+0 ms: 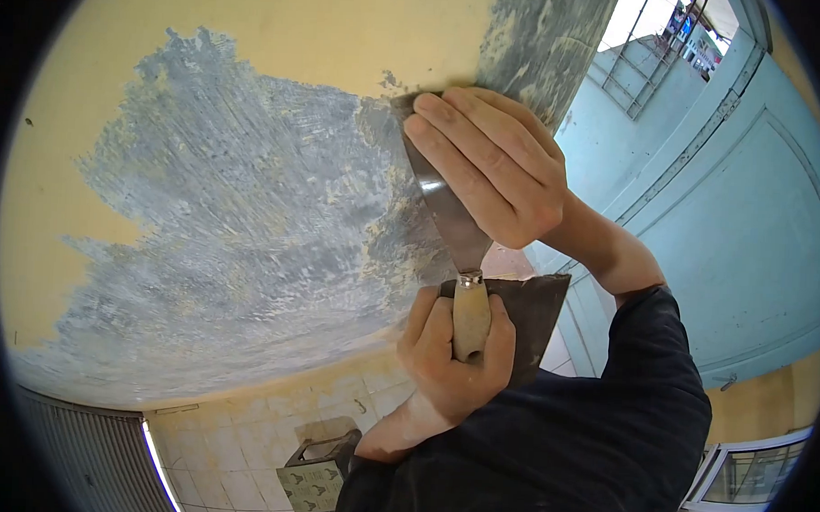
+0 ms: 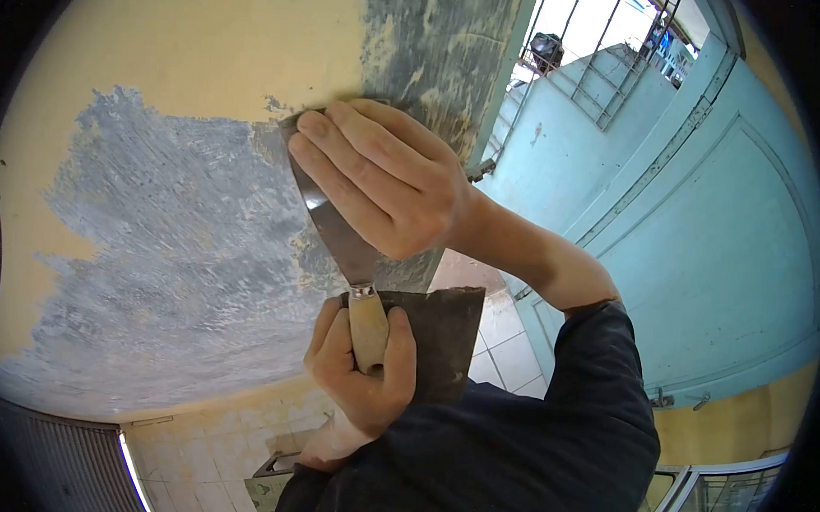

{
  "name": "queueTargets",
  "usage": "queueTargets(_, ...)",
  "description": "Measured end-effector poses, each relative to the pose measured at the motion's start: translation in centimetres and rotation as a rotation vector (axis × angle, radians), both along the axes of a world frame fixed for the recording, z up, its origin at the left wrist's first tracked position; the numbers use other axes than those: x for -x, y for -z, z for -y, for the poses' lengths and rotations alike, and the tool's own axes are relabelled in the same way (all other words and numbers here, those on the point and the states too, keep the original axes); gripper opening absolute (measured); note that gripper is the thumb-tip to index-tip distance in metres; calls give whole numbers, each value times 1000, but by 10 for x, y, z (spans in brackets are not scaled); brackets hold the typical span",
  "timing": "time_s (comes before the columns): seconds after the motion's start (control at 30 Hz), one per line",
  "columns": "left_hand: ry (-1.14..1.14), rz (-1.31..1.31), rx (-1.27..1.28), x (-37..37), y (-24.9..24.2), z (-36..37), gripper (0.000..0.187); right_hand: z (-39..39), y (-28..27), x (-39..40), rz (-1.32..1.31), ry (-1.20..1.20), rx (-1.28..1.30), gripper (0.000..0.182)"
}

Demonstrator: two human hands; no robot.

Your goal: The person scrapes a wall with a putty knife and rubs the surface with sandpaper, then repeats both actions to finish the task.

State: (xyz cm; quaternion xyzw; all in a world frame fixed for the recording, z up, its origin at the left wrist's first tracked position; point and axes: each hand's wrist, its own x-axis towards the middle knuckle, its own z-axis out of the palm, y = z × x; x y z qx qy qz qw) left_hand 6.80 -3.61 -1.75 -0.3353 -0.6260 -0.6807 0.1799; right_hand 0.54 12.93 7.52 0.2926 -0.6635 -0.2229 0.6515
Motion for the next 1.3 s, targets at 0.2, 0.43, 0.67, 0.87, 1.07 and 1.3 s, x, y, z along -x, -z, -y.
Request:
queueTargets(0.2, -92, -68, 68, 10, -13, 5, 28, 12, -17, 19, -63, -80, -14, 30)
queueTargets(0.43, -5, 13, 32, 1, -2, 6, 25, 3, 1, 4, -3, 1, -26, 31)
queueTargets(0.67, -3, -18, 11, 1, 0, 1, 27, -2, 1, 3, -10, -17, -38, 27)
queueTargets(0.87, -51, -50, 52, 9, -10, 11, 27, 11, -14, 11, -29, -41, -30, 30)
queueTargets(1.07, -31, 10, 45, 4, -8, 17, 31, 4, -1, 3, 1, 23, -42, 32)
queueTargets(1.3, -28, -13, 122, 8, -9, 26, 29, 8, 0, 8, -57, 5, 0, 28)
